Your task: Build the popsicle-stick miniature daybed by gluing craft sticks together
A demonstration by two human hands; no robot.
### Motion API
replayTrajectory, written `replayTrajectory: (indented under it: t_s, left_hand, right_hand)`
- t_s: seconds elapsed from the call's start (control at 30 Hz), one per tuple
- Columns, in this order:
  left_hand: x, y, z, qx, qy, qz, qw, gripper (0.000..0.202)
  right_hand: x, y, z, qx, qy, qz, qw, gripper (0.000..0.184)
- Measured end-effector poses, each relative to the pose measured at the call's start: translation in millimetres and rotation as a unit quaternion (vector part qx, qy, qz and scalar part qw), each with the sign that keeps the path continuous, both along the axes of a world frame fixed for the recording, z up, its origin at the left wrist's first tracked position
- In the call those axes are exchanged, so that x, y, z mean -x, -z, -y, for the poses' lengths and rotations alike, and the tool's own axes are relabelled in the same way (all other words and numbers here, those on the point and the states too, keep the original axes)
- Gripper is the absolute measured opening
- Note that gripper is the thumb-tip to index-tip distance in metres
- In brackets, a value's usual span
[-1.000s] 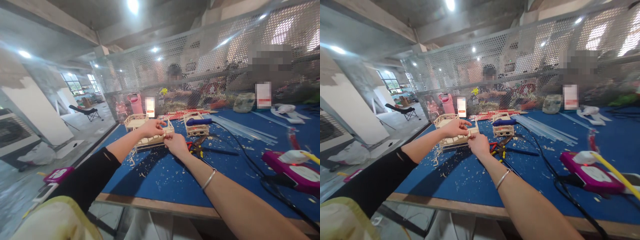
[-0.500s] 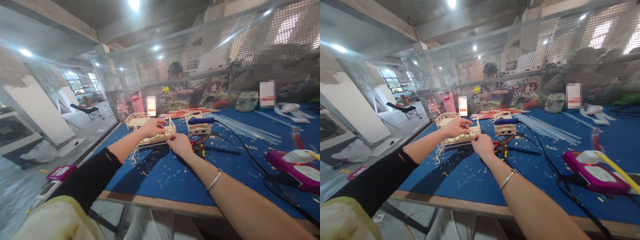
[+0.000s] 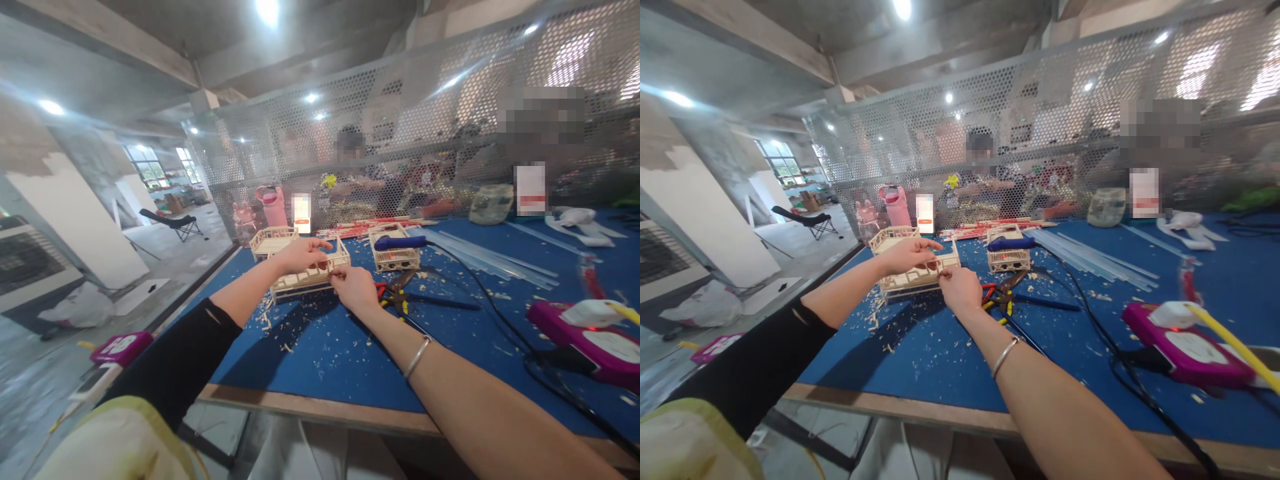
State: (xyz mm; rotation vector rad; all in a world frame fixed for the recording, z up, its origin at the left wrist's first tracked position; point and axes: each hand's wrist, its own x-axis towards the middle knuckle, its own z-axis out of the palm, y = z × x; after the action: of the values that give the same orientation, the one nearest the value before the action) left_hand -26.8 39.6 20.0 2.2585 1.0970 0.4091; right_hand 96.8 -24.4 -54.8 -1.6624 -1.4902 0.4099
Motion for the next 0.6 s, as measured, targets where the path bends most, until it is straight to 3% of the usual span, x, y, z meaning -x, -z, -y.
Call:
replayTrajectory:
  t_s: [0.4,0.5,0.6]
  left_hand:
    - [-1,-1.2,0,-0.062,0.006,-0.045,0.997,0.048]
    - [5,1.0,5,-0.184,0.006,-0.051,0.982,0.041]
    - [11,10.1,18,-0.386,0.021,-0.018,0.922,0.031]
  right_hand:
    - [2,-0.4,2,-0.026,0.015,0.034,0.999,0.019]
    - [0,-1.7,4,-0.039,0.014,0.026,0.999,0.014]
    - [-7,-5.4,6,-0.070,-0.007,0.009,0.997,0.013]
